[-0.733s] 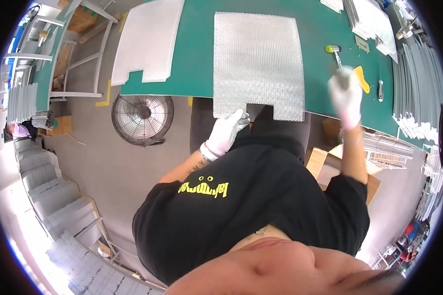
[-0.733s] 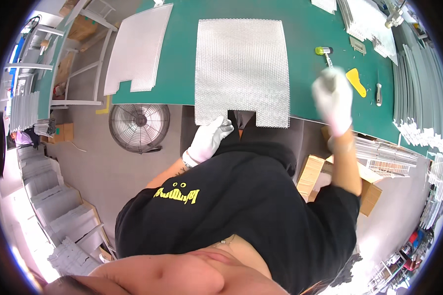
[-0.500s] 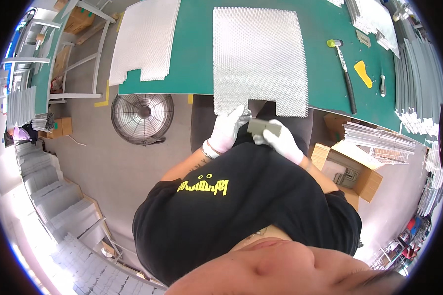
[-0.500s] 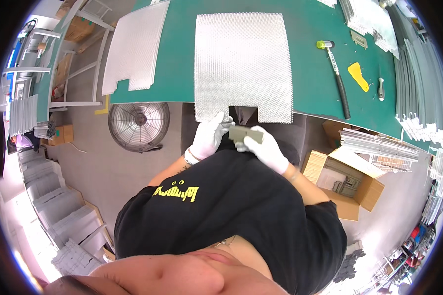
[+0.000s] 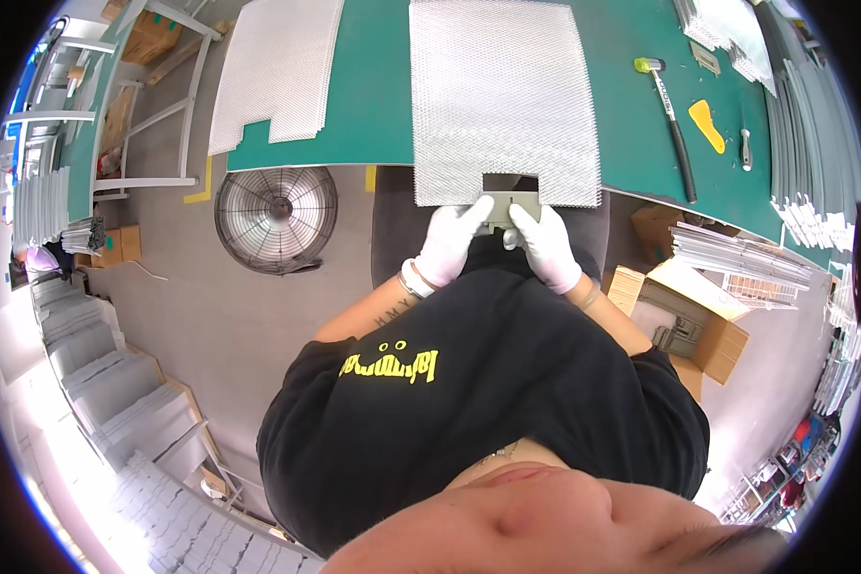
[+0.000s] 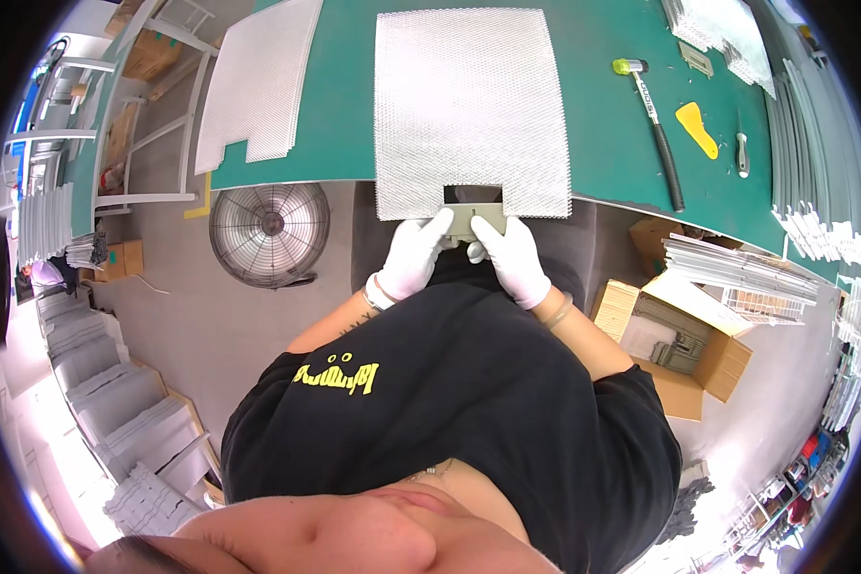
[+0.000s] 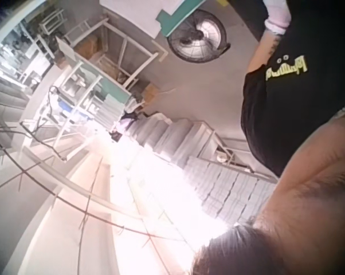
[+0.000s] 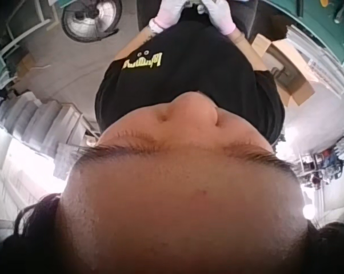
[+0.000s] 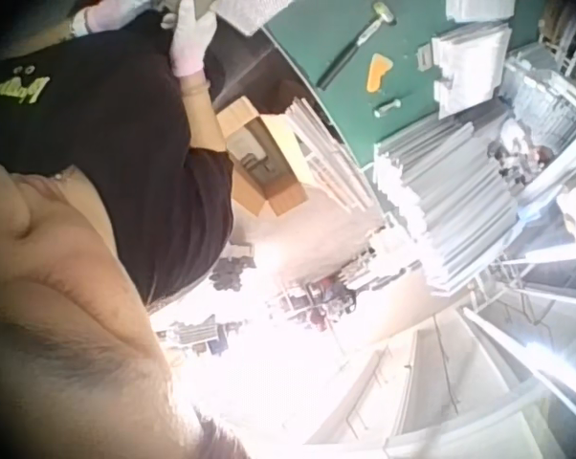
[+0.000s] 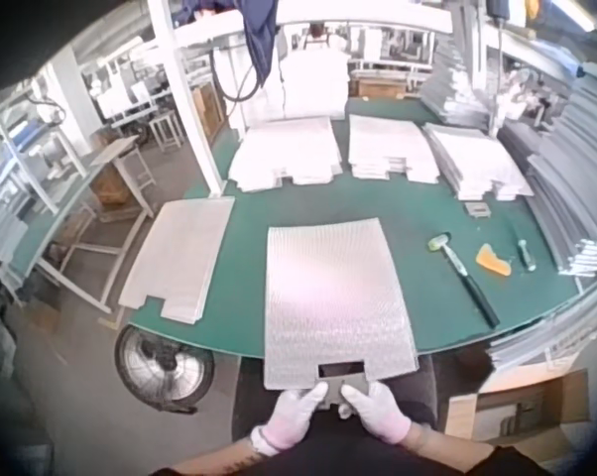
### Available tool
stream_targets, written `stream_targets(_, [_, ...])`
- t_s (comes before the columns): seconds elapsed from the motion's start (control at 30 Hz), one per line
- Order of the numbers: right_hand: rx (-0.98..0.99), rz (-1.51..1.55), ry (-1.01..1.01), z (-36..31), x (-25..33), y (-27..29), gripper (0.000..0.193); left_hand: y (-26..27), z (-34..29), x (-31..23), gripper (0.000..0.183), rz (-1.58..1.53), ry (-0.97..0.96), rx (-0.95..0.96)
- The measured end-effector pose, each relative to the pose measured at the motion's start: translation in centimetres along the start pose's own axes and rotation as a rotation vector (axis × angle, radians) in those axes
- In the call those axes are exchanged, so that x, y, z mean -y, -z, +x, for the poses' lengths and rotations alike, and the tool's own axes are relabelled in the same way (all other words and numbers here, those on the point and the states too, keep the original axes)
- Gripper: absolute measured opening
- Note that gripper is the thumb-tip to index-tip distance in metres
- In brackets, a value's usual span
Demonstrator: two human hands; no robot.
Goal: The person assembles metal frames by placing a mesh sheet on a workbench, inserting a plastic spacer, and fitting metal bars into the sheet's edges. They use a hammer to secure the bars and repeat the process for multiple units.
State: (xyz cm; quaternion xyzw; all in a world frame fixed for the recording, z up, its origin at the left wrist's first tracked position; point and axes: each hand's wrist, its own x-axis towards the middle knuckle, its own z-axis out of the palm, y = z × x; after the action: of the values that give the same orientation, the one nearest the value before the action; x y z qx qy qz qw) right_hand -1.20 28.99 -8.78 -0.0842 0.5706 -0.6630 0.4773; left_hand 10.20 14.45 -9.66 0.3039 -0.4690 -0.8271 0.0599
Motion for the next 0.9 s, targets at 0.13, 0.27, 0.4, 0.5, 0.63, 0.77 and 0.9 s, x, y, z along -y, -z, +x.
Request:
stream_targets(0.13, [-0.238,0.091,0.133,-0.2,-0.5,-0.6,0.036,-0.8,-0.2,-0.4,0.032,0.034,0.046,0.06])
stream_targets(0.27, [-0.339,0.08,0.218,-0.4,-0.5,-0.1,0.035,0.4,0.2,-0.3,0.032,0.032,0.091,0.089])
stream_targets(0.4, [-0.326,0.151,0.125,-0.4,-0.5,0.5,0.031,0.4,0.4,0.4,0.035,-0.098,0.058,0.119])
stream_targets(0.5, [-0.348,0.224,0.129,-0.3,-0.4,0.2,0.03,0.0,0.2,0.6,0.038,-0.204,0.043,0.113])
stream_targets(0.63, [-0.363,0.22,0.138,-0.3,-0.6,0.3,0.03,0.2,0.0,0.3,0.04,-0.247,0.067,0.157])
stream_targets(0.77, [-0.296,0.173,0.112,-0.1,-1.1,0.7,0.037,-0.7,-0.9,-0.8,0.05,-0.506,0.113,0.313])
stream_targets(0.9, [0.088,0.118,0.086,-0.2,-2.0,1.2,0.052,3.2,-2.8,-5.3,0.061,1.366,-0.279,0.669])
